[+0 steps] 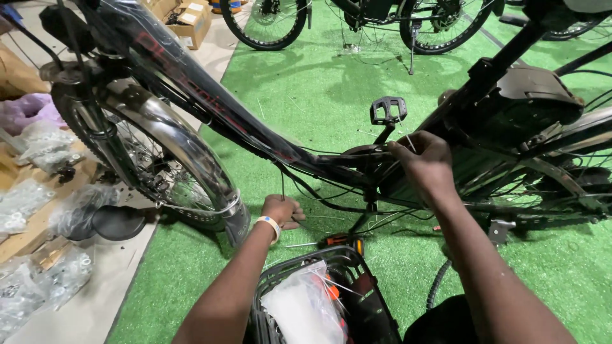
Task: Secure cables to the bicycle frame using zip ties and cut off the excess material.
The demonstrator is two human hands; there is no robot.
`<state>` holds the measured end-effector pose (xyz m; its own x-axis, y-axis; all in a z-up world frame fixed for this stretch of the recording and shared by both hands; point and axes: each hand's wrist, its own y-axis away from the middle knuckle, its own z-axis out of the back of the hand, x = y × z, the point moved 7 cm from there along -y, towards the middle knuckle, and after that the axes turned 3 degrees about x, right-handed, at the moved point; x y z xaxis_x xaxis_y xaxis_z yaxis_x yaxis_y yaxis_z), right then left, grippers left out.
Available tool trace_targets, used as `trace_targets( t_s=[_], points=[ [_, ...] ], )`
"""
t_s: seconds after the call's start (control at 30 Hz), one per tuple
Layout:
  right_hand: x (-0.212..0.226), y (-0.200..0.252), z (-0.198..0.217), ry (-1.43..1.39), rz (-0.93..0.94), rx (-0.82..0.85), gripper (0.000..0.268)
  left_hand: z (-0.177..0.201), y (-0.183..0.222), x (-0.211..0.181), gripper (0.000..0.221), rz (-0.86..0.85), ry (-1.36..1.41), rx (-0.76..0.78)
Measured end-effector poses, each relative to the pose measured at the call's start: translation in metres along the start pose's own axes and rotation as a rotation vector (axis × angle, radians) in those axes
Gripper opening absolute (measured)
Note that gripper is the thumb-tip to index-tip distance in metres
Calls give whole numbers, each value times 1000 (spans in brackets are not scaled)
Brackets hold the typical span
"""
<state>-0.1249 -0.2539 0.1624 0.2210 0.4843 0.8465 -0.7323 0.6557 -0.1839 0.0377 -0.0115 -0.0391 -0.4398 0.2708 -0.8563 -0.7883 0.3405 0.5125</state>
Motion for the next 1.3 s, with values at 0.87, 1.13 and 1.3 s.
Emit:
trace_targets(
  t_s=[0.87,1.13,1.3],
  points=[
    [-102,-51,-68,455,-125,461,24,-25,-59,27,30,-117,-116,-155],
    [-91,-45,-62,493,-133,517,23,-46,-40,1,22,-150,89,-158],
    [-61,-27,-74,567,-38,517,18,-74,-90,20,24,-164,398,47]
  ],
)
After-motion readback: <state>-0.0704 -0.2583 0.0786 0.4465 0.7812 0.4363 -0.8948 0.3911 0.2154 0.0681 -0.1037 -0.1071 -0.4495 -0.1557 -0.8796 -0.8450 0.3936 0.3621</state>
